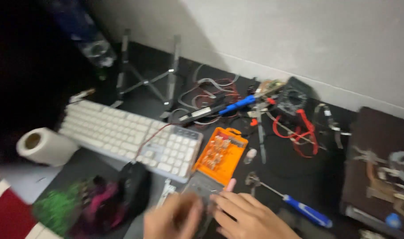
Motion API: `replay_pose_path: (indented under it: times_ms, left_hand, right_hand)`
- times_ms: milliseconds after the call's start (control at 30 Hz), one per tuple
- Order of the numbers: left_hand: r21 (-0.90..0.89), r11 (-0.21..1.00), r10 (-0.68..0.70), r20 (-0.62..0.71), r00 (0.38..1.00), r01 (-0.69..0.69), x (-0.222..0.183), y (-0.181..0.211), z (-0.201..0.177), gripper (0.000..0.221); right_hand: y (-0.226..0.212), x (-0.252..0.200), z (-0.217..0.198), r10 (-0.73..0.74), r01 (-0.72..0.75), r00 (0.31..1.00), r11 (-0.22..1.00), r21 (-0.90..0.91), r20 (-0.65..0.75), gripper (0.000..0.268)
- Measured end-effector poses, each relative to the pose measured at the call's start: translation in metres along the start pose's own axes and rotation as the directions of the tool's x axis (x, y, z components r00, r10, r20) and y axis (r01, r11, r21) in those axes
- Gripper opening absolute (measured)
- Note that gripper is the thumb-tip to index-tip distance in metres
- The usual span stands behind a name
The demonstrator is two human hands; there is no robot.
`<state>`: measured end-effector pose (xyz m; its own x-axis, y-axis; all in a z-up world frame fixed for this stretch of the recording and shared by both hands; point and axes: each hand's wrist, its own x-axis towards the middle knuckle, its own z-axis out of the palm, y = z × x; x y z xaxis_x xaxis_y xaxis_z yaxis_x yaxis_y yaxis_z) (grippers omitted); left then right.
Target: Disassembling a laptop on a repair bench, involving removing screws and handling internal components like the motherboard and fan.
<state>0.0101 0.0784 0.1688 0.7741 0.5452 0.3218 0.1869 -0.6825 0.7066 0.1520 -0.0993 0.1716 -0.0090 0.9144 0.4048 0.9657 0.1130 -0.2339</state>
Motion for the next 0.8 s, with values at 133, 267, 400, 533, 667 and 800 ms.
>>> replay_pose_path:
  times_ms: [133,267,400,533,667,800]
  left_hand:
    - [-0.018,0.987,0.156,-0.106,0.982,-0.158,0.053,0.011,-0.042,0.006]
    - [0.172,0.97,0.159,0.096,0.983,-0.174,0.066,-0.012,-0.04,0.045]
    - [0.234,0.958,0.101,0.27,0.958,-0.167,0.076,-0.029,-0.031,0.075]
    - [0.255,0.947,0.116,0.301,0.947,-0.197,0.085,-0.031,-0.025,0.077]
    - [0.331,0.916,0.135,0.283,0.95,-0.228,0.085,-0.032,-0.021,0.081]
    - [0.478,0.844,0.105,0.296,0.949,-0.243,0.085,-0.03,-0.014,0.09]
  right_hand:
    - [0.001,-0.011,0.026,-0.037,0.043,0.996,0.996,-0.077,0.075,0.032]
    - [0.003,-0.022,0.036,0.049,-0.041,0.991,0.997,-0.063,0.128,0.032]
    - [0.005,-0.025,0.034,0.03,-0.024,0.99,0.999,-0.048,0.14,0.04]
    - [0.004,-0.025,0.023,0.122,-0.142,0.948,0.989,0.049,0.294,0.037]
    - [0.004,-0.032,0.026,0.11,-0.108,0.971,0.994,-0.024,0.213,0.036]
    - [0.0,-0.025,0.018,0.128,-0.126,0.981,0.992,-0.026,0.146,0.03]
